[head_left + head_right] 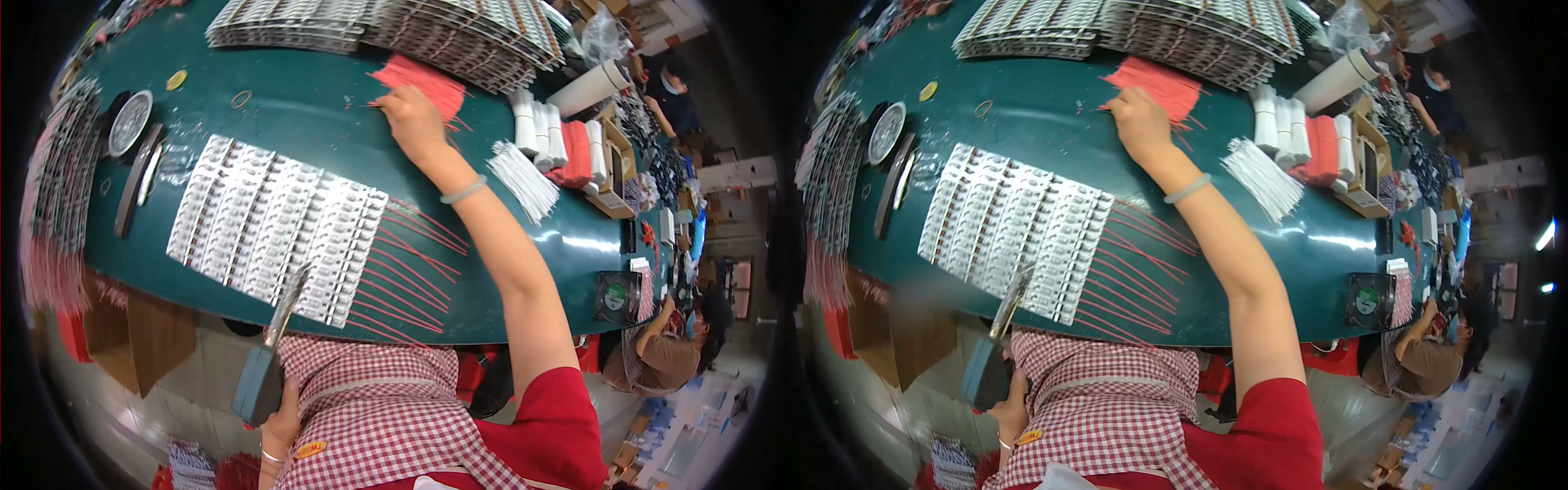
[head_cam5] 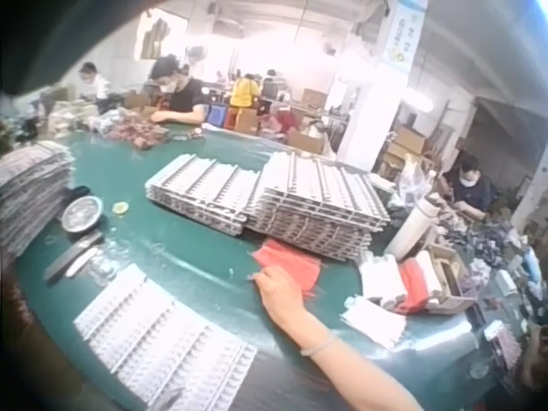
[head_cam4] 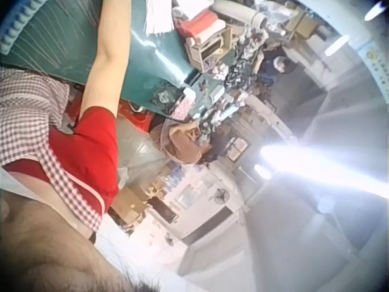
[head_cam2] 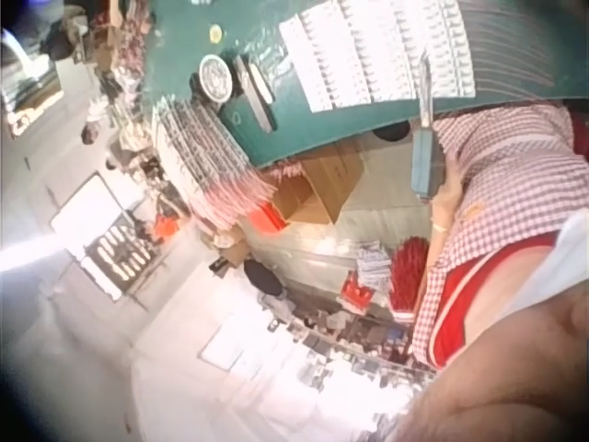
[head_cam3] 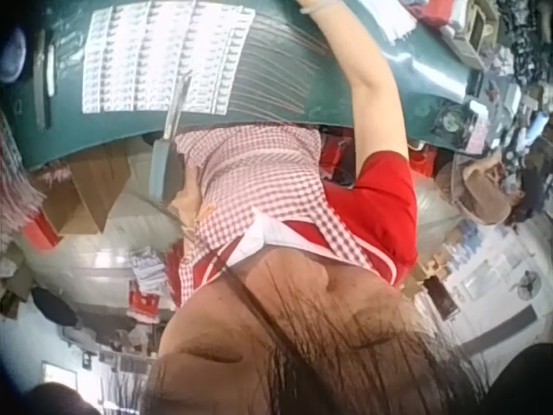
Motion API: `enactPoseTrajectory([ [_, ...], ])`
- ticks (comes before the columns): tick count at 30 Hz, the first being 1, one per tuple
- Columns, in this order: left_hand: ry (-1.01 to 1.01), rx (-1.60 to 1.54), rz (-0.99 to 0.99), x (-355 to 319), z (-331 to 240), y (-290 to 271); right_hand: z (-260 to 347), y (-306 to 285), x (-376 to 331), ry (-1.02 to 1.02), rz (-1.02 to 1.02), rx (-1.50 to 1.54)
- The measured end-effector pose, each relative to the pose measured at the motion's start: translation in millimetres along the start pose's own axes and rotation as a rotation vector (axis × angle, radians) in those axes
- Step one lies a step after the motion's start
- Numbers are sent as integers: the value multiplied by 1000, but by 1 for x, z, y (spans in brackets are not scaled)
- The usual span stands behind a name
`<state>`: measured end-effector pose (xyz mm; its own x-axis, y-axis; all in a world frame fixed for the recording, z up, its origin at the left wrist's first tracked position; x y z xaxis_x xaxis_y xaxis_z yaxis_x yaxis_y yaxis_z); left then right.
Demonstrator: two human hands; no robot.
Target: The person uses a handheld heating tool to process wires on a circuit board panel, stacks the panel, takes a new panel along with wire bundles, and attaches wires to the new panel using the tool.
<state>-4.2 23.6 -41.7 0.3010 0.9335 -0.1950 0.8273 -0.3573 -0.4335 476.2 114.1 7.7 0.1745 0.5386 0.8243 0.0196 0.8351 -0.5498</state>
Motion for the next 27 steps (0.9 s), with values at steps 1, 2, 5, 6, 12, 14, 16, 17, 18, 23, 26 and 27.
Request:
enactPoseTrajectory([
  [1,-21,85,1,0,12,-1,-7,-4,-1,2,2,-22],
  [2,-100,132,11,-1,11,-8,0,-11,4,26,-15,9],
  [5,34,-289,-279,10,16,-5,0,-55,-3,98,-51,-76],
  [6,27,-291,-274,13,18,-3,-9,-76,-13,109,-57,-153],
  [12,121,-167,-142,30,5,11,-92,-173,-79,339,35,-507],
  [14,225,-117,-95,31,-8,15,-102,-173,-82,353,86,-501],
  [16,351,-80,-59,30,-24,16,-105,-172,-82,342,88,-513],
  [17,470,-45,-29,24,-34,18,-103,-171,-81,323,94,-521],
  [18,470,-43,-32,22,-35,17,-103,-171,-80,323,93,-517],
  [23,-64,-12,100,11,-22,17,-95,-171,-73,183,131,-560],
  [26,53,-157,54,8,-38,19,-80,-171,-60,81,107,-561],
  [27,46,-148,46,8,-34,19,-74,-173,-53,85,111,-548],
])
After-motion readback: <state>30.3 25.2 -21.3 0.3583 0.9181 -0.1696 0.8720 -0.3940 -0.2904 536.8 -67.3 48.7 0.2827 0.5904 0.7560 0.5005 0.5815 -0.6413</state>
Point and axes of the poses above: each hand's wrist, its own x-axis towards the middle knuckle, its own y-axis out of the palm, z = x × y, the point moved 8 cm from there along x, towards the middle knuckle, and after that the axes turned 14 degrees about -z, right-handed, at the moved point
